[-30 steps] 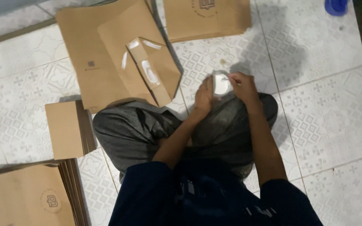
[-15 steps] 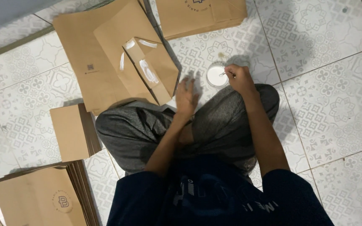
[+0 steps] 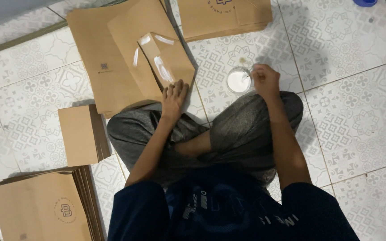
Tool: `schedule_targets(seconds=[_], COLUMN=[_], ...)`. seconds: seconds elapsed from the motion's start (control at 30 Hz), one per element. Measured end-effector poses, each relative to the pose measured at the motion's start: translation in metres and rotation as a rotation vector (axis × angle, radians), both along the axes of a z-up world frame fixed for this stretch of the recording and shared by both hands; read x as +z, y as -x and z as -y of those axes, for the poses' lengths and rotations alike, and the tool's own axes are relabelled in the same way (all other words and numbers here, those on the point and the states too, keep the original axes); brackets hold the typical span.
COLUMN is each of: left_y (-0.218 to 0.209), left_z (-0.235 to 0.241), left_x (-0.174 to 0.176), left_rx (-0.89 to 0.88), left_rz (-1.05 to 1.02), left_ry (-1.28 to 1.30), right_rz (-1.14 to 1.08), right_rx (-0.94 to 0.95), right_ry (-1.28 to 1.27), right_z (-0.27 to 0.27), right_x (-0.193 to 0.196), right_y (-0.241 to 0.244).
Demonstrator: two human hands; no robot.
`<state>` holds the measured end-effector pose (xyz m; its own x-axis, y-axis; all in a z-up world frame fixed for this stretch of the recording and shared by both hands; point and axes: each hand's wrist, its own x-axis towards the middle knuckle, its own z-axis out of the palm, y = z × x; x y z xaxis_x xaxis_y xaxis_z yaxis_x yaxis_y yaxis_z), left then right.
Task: The person sits on the floor and assembles flat paper bags by folding the sides and bottom. They use a small brush to apply white adhesive from a container to the flaps and press them together to secure the bag's structure.
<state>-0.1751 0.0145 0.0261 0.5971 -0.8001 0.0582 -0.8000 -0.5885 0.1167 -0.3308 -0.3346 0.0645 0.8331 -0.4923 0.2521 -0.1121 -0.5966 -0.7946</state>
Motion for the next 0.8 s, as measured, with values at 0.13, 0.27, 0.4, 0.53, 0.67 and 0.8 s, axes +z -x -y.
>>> schedule_targets(seconds=[0.13,0.27,0.4,0.53,0.67,0.8], left_y=[-0.023,-0.032,-0.023,-0.021,-0.027,-0.034], left_z=[-0.002,-0.016,-0.020,-0.020,-0.019,-0.019], left_x=[0.015,0.000,-0.003,-0.005,-0.009,0.010], left_rx=[0.041,0.034,0.008,0.033,0.107,0.119], left_rz=[0.206,0.238,0.065,0.029,-0.137,-0.162], left_ry=[0.072,-0.002,0.018,0.039,0.126,0.263], right_rz=[0.054,0.031,-0.020,-0.053,-0.050,0.103], right_rx=[-0.078,-0.040,0.036,0.060,0.067,0.096], right_ry=[-0.120,-0.080,0.013,-0.005,0.016,-0.050], right_z=[0.010,0.009,0.006,-0.003,-0.014,-0.033], right_x=[-0.026,-0.026,-0.022,-0.010,0.008,0.022], right_y=[0.005,-0.003,-0.005,-0.006,-0.011,-0.027])
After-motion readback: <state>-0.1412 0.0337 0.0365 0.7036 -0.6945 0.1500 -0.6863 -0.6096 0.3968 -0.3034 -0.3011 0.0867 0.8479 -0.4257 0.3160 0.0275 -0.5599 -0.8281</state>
